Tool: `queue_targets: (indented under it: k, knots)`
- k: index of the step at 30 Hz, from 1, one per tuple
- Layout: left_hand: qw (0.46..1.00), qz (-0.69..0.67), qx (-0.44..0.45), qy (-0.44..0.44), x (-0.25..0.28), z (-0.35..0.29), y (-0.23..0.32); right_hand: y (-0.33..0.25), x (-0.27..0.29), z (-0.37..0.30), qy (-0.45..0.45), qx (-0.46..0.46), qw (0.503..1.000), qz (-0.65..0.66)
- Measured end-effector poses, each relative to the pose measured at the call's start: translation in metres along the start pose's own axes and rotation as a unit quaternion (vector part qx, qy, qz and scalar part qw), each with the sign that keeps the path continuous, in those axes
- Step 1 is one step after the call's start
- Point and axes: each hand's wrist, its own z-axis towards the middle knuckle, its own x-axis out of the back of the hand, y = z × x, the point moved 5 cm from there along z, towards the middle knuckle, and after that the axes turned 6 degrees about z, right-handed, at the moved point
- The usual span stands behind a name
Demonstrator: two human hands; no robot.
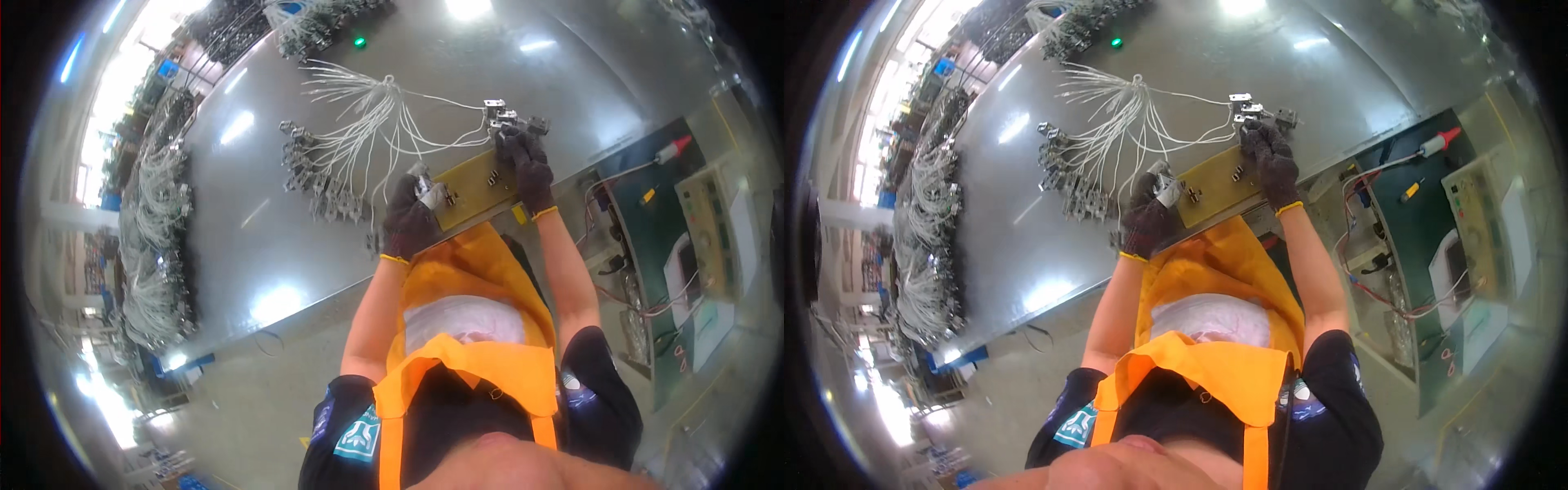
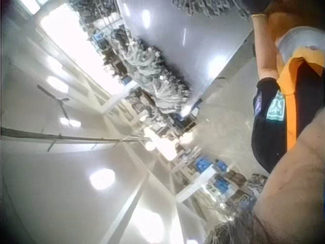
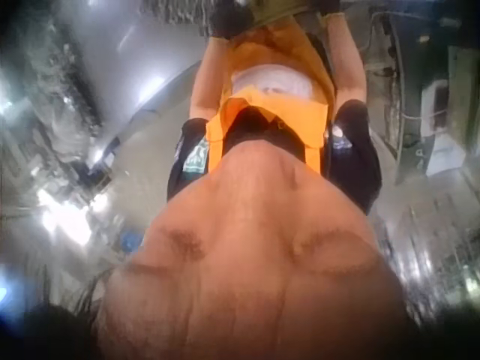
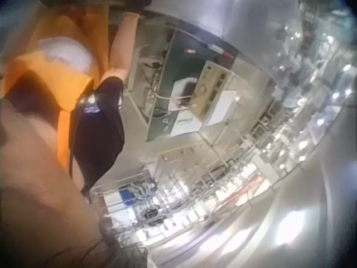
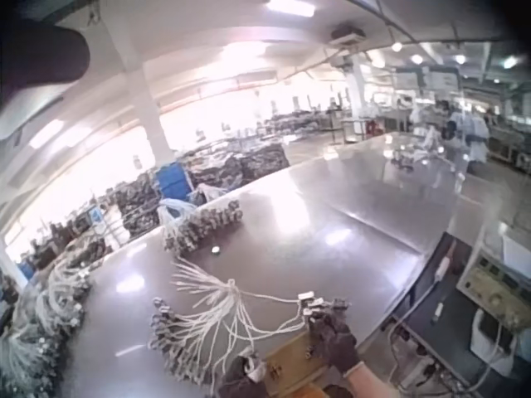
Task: Manual assembly and wiring of electronic components at an industrial workstation.
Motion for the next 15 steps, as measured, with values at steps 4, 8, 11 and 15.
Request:
queue_targets:
  k: [4,8,11,15]
  knots:
    - [0.871,-0.455,0.184,-0.01,-0.033,-0.008,0.007,0.005,0.02,-0.015,-0.002,-0.068,0.997,0.037]
    - [0.968,-0.23,0.104,-0.006,-0.02,0.0,0.036,-0.012,0.019,-0.063,-0.003,-0.142,0.99,0.025]
    - [0.995,-0.038,0.077,-0.041,-0.016,0.008,0.034,0.002,0.011,-0.099,-0.061,-0.169,0.976,0.125]
    - [0.993,-0.104,0.023,-0.05,-0.018,0.008,0.018,-0.009,-0.015,-0.125,-0.137,-0.12,0.983,-0.006]
